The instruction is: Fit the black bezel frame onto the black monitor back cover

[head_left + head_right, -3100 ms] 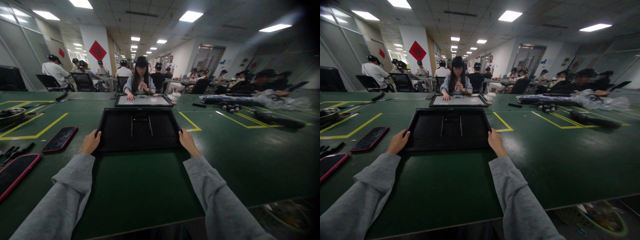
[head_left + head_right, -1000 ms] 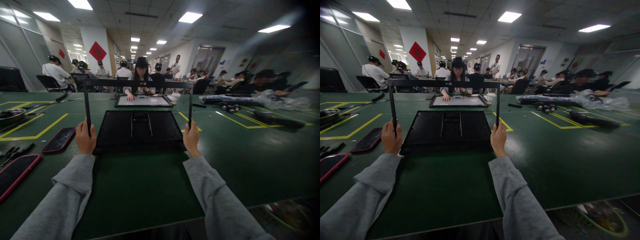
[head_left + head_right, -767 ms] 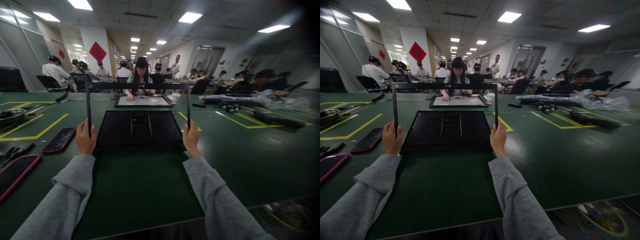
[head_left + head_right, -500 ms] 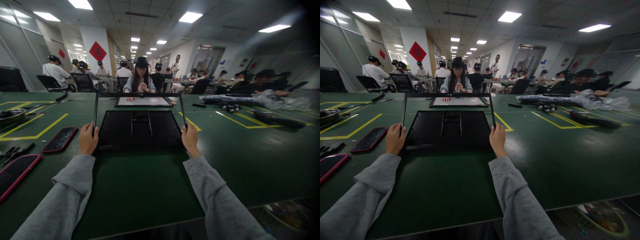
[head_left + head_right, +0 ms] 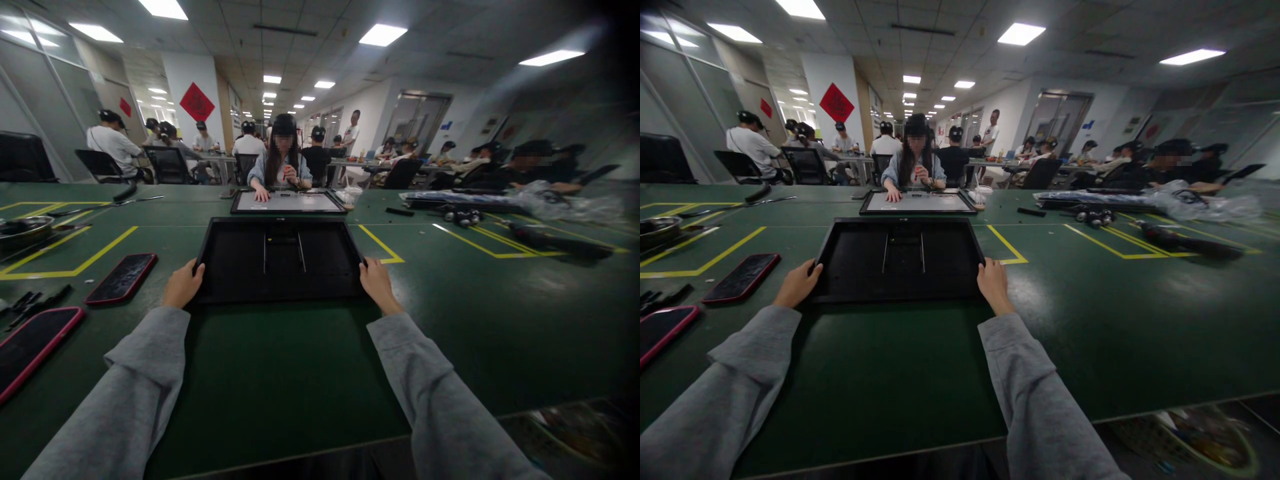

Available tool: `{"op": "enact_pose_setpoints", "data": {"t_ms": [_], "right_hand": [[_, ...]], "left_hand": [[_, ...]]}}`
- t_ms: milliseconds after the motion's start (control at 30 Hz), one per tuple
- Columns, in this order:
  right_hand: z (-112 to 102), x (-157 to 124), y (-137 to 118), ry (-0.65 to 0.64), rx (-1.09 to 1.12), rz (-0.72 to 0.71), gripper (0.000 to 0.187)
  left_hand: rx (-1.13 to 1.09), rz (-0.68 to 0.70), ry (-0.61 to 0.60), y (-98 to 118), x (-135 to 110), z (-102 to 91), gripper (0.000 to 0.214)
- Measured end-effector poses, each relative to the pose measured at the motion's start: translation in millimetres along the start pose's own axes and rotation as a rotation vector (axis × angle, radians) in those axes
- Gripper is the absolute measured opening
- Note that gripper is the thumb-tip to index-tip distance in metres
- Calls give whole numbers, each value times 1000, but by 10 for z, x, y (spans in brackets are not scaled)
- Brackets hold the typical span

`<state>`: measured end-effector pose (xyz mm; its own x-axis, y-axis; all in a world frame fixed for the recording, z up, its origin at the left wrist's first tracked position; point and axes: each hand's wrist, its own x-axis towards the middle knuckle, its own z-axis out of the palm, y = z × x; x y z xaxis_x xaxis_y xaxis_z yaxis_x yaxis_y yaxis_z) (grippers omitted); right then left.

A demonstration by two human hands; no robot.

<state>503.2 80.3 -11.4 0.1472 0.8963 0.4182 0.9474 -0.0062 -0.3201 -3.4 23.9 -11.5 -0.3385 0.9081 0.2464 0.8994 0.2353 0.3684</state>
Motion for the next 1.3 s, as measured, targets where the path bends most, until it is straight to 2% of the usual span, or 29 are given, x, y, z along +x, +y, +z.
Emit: {"op": "enact_pose_setpoints", "data": {"t_ms": [167,467,1300], "right_hand": [[-16,4,-15,-103,36,81,39],[-9,-11,-6,-119,63,117,44],[-66,-24,-57,-163,-17,122,41]], "left_hand": [[-43,-15,-23,23,-7,-11,60],[-170,-17,-1,16,-14,-8,59],[-202,-45,2,5,-12,-11,61]]}}
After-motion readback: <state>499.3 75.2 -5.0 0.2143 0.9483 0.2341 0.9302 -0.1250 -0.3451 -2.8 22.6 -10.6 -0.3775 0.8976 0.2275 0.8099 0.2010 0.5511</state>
